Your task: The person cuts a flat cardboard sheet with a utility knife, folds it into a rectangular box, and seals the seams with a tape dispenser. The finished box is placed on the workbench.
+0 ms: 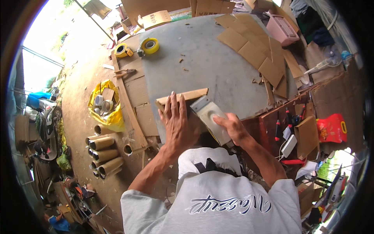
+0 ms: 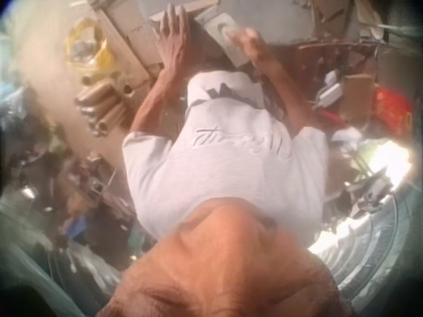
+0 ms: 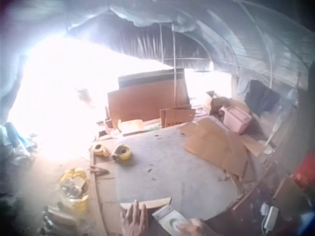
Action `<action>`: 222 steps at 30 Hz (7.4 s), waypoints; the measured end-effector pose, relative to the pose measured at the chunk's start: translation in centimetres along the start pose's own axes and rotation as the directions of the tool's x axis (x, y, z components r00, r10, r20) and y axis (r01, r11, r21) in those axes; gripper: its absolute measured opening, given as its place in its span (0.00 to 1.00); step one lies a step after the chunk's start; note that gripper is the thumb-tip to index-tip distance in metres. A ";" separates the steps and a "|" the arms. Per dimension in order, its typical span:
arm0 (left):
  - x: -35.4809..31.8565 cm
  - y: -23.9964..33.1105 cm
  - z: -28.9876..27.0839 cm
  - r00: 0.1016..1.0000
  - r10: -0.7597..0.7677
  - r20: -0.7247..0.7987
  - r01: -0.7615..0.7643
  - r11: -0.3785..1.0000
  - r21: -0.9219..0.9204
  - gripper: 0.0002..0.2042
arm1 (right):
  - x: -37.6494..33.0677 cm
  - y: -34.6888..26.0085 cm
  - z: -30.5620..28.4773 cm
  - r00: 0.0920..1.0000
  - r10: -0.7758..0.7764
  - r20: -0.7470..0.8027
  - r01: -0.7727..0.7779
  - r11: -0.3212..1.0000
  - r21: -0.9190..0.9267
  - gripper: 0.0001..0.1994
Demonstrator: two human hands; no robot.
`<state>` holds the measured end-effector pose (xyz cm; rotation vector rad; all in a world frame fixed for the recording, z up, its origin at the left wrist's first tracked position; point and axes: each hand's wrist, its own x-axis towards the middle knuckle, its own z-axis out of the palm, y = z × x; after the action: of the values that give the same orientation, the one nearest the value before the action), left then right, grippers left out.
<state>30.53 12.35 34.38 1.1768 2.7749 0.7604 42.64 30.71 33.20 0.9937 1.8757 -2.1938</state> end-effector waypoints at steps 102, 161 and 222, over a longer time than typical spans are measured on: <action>3.2 -5.0 -3.7 0.608 0.720 0.334 -0.705 0.683 -0.191 0.22 | -6.3 7.5 -9.0 0.864 -0.321 -0.387 0.169 0.910 -0.378 0.23; 22.7 -18.6 3.6 0.533 0.303 0.790 0.300 0.806 -0.511 0.14 | 2.5 -8.4 3.2 0.932 0.361 0.039 -0.362 0.932 0.031 0.30; 5.7 -5.2 0.6 0.969 0.195 0.151 -0.222 0.956 0.194 0.56 | 5.5 19.9 2.8 0.953 -0.148 0.263 -0.016 0.846 0.533 0.26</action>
<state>23.15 13.41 32.43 1.5165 2.7030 0.3888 46.35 25.15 13.49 0.5988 1.2095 -2.7950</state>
